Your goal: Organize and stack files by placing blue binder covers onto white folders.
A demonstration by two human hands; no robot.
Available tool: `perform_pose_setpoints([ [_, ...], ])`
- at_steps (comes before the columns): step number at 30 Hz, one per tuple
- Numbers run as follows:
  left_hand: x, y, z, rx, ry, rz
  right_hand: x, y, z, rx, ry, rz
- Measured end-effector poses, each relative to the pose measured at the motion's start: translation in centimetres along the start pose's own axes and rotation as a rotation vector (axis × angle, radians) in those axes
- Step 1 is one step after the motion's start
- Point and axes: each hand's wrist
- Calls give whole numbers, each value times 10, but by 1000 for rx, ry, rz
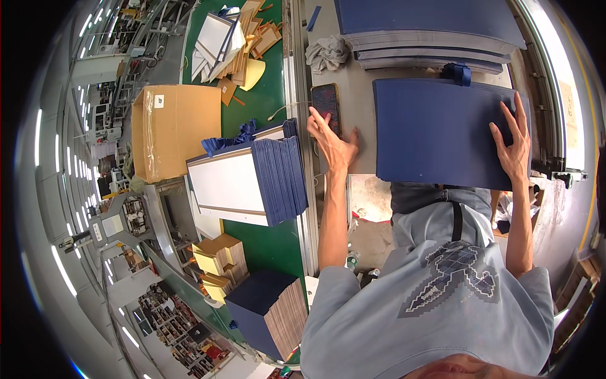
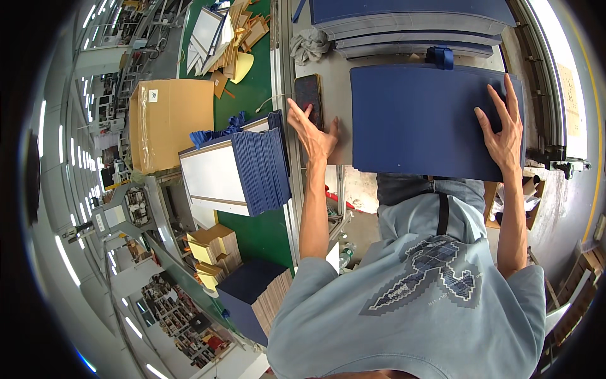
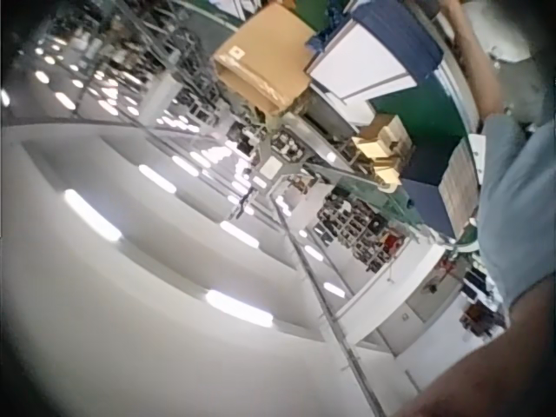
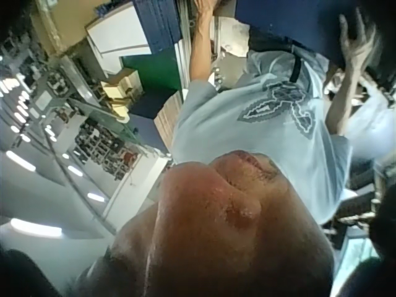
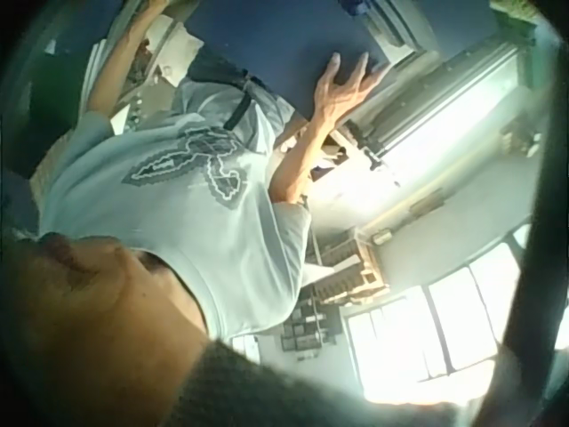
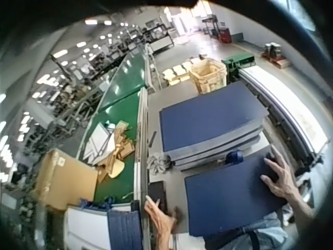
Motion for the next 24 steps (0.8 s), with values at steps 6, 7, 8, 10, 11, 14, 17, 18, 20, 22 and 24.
perform_pose_setpoints([
  [6, 0, 0, 0, -9, 2, -11, 1, -2, 0, 21, 1, 2],
  [7, 0, 0, 0, -12, 3, -11, 1, -2, 0, 22, 3, 7],
  [8, 0, 0, 0, -18, 5, -16, 1, -3, 0, 21, 2, 8],
  [10, 0, 0, -1, -19, 6, -6, 2, -3, 0, 34, 3, 9],
  [11, 0, 0, 0, -20, 6, -4, 2, -4, 0, 22, 1, 12],
  [14, 0, 0, 0, -15, 5, -3, 2, -5, -1, 19, 0, 14],
  [17, 0, -1, 0, -25, 6, -7, 3, -5, -1, 14, -3, 10],
  [18, 1, -1, 0, -28, 2, -19, 3, -5, -1, 16, -3, 7],
  [20, 2, -2, 0, -40, -5, -60, 2, -5, -1, 20, -1, 7],
  [22, 2, -2, -1, -41, -5, -50, 2, -4, -1, 34, 3, 9],
  [24, 2, -1, 0, -30, -6, -39, 2, -4, -1, 19, -2, 16],
])
Point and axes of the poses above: each hand's wrist, its own z-axis towards the middle knuckle, its own x-axis out of the palm, y = z × x, and after that the axes turned 3 degrees about -x, right-handed
